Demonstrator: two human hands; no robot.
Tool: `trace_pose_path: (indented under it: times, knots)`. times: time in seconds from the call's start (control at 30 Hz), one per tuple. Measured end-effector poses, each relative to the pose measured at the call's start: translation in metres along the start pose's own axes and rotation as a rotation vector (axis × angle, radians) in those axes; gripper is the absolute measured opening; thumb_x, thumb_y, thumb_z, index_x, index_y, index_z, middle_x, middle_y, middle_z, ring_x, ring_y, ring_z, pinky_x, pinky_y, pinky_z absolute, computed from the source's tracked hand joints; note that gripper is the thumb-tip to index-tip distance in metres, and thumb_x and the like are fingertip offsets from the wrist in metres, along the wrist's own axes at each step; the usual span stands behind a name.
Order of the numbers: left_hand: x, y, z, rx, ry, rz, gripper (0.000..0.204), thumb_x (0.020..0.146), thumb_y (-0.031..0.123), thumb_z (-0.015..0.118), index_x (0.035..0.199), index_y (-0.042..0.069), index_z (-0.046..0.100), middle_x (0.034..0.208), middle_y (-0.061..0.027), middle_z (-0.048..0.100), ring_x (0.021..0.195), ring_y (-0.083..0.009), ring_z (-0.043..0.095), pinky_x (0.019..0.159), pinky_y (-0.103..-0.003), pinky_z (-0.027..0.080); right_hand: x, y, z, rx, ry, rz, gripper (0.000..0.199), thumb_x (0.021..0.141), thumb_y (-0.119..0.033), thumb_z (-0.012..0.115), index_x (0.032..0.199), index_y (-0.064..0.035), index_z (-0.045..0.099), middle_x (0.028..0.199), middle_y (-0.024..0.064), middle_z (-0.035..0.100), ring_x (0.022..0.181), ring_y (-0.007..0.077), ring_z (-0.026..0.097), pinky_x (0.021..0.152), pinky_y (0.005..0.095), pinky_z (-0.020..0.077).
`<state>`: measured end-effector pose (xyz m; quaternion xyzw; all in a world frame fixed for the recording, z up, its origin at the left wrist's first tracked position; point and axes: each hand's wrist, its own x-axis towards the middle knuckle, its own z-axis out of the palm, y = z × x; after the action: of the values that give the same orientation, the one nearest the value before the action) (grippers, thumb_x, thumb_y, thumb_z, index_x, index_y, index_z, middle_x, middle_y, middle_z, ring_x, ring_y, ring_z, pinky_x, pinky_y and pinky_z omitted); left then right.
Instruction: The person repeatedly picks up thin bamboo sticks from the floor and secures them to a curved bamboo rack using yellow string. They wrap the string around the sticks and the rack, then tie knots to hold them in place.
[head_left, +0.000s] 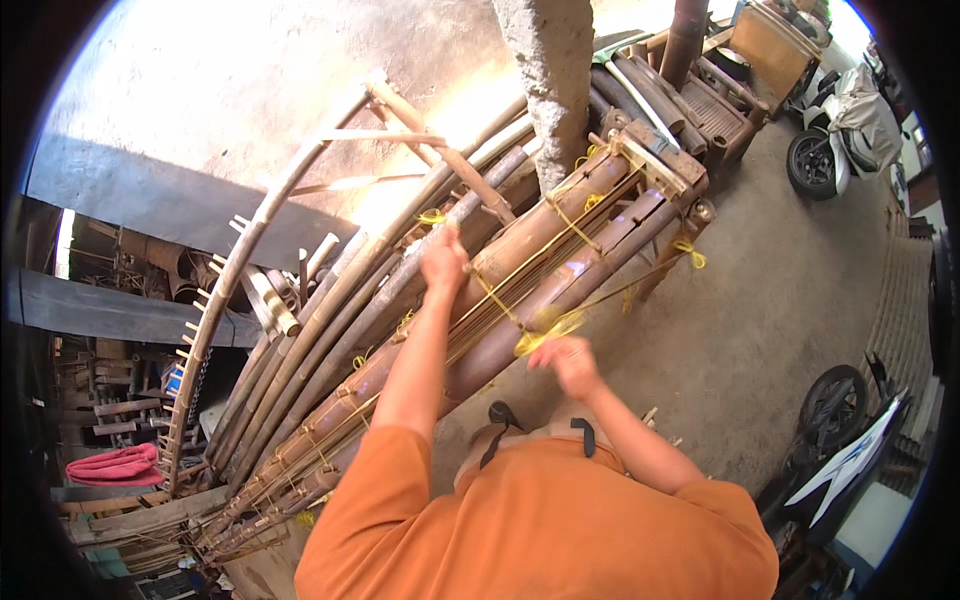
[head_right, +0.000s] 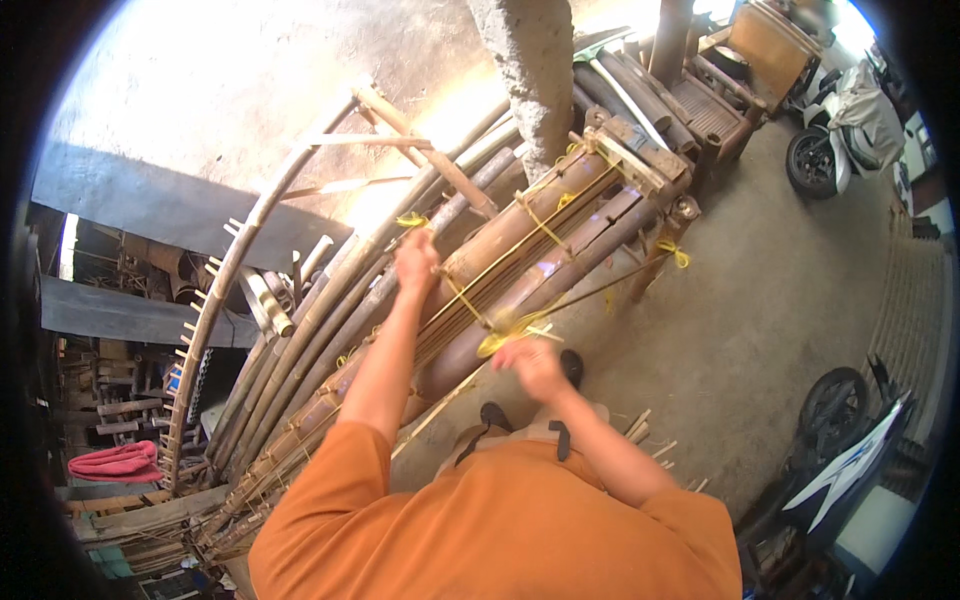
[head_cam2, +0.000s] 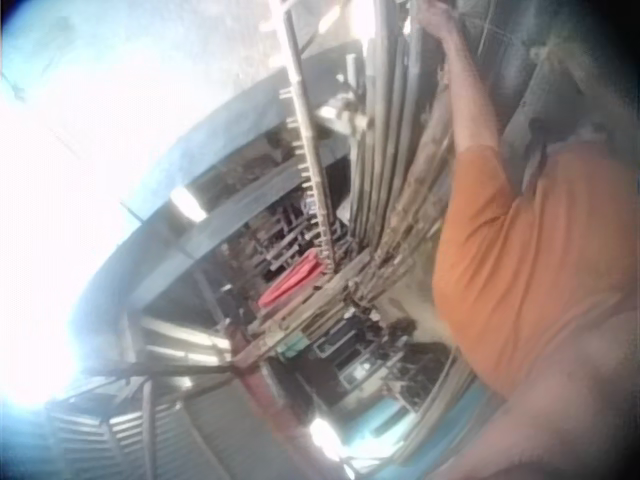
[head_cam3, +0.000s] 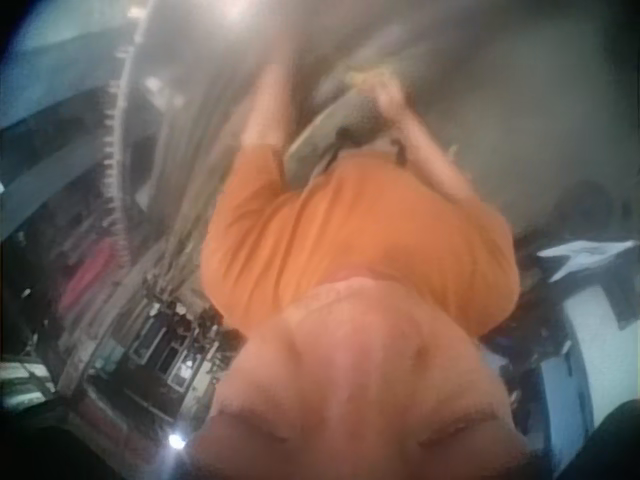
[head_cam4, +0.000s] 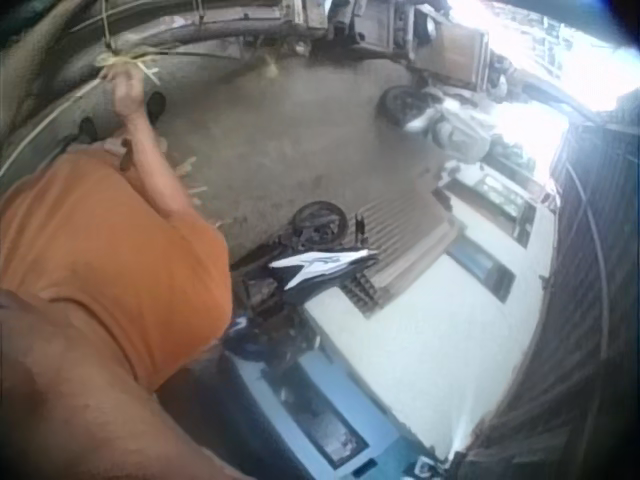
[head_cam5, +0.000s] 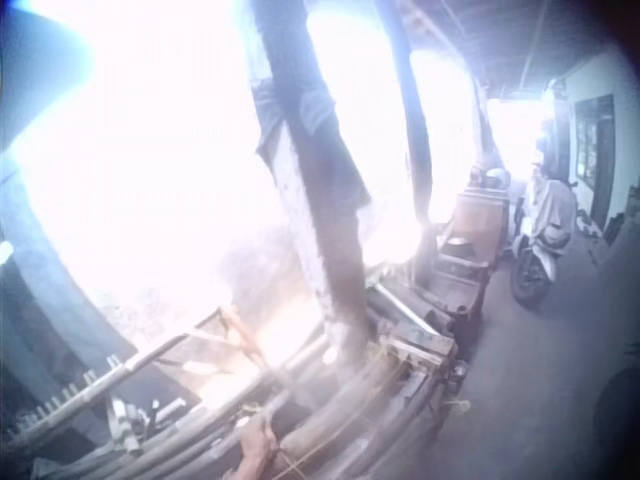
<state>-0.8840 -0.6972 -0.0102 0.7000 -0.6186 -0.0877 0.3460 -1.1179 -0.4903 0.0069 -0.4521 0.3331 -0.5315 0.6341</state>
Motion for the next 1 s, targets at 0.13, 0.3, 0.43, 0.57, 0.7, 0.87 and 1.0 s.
trace_pose_path:
  times: [0.13, 0.3, 0.43, 0.57, 0.7, 0.87, 1.0]
  knots:
    - [-0.005, 0.007, -0.042, 0.014, -0.305, -0.006, 0.038, 0.097, 0.028, 0.052, 0.121, 0.001, 0.061, 0.103, -0.0233, 0.068, 0.095, -0.0383, 0.067, 0.084, -0.044, 0.05, -0.038, 0.02, 0.021, 0.296, 0.458, 0.516, 0.039, 0.103, -0.037, 0.046, 0.116, -0.0038, 0.063, 0.11, 0.0096, 0.063, 0.098, 0.0207, 0.06, 0.089, 0.0375, 0.0502]
    - [-0.075, -0.056, -0.144, 0.155, -0.047, 0.104, 0.045, 0.095, 0.029, 0.055, 0.131, 0.0, 0.053, 0.108, -0.0259, 0.066, 0.105, -0.0416, 0.062, 0.089, -0.047, 0.048, -0.073, 0.057, 0.13, 0.503, -0.126, 1.001, 0.041, 0.101, -0.041, 0.048, 0.118, -0.0054, 0.061, 0.108, 0.008, 0.063, 0.099, 0.0154, 0.06, 0.087, 0.0348, 0.0522]
    - [-0.162, -0.078, -0.183, 0.049, -0.652, 0.012, 0.034, 0.091, 0.033, 0.061, 0.11, 0.005, 0.059, 0.112, -0.0236, 0.065, 0.109, -0.0384, 0.06, 0.086, -0.047, 0.046, -0.036, 0.084, 0.191, 0.749, 0.59, 0.095, 0.025, 0.1, -0.031, 0.048, 0.1, -0.0097, 0.062, 0.094, 0.0032, 0.065, 0.089, 0.0149, 0.063, 0.081, 0.0324, 0.0506]
    - [-0.192, -0.103, -0.137, 0.063, 0.051, 0.327, 0.02, 0.089, 0.022, 0.065, 0.101, 0.008, 0.056, 0.085, -0.0135, 0.05, 0.082, -0.0317, 0.047, 0.083, -0.045, 0.042, 0.038, 0.027, 0.279, 0.052, -0.044, 0.009, 0.029, 0.097, -0.028, 0.047, 0.099, -0.0035, 0.062, 0.094, 0.0087, 0.066, 0.086, 0.0193, 0.063, 0.078, 0.0341, 0.0494]
    - [-0.176, -0.065, -0.171, 0.001, -0.422, -0.04, 0.032, 0.097, 0.027, 0.051, 0.115, 0.004, 0.064, 0.104, -0.0255, 0.065, 0.105, -0.0413, 0.061, 0.09, -0.048, 0.04, 0.132, -0.004, 0.25, -1.464, -0.497, -0.054, 0.06, 0.098, -0.055, 0.035, 0.105, -0.0078, 0.071, 0.111, 0.0181, 0.067, 0.104, 0.0323, 0.062, 0.097, 0.0568, 0.0393]
    - [-0.182, -0.074, -0.164, -0.069, -0.275, -0.074, 0.027, 0.098, 0.029, 0.049, 0.102, 0.01, 0.068, 0.09, -0.0171, 0.069, 0.089, -0.0355, 0.064, 0.086, -0.047, 0.032, 0.154, 0.032, 0.224, -0.592, -0.52, 0.406, 0.05, 0.097, -0.046, 0.045, 0.109, -0.0021, 0.067, 0.123, 0.0201, 0.06, 0.119, 0.0305, 0.054, 0.1, 0.0499, 0.0387]
    - [-0.186, -0.076, -0.153, 0.046, -0.17, -0.076, 0.024, 0.097, 0.029, 0.052, 0.092, 0.012, 0.067, 0.08, -0.0131, 0.067, 0.076, -0.0308, 0.061, 0.084, -0.045, 0.031, 0.048, -0.036, 0.19, -0.747, -1.148, -0.266, 0.03, 0.095, -0.025, 0.052, 0.082, -0.0007, 0.064, 0.085, 0.0191, 0.063, 0.083, 0.0352, 0.061, 0.079, 0.0435, 0.0479]
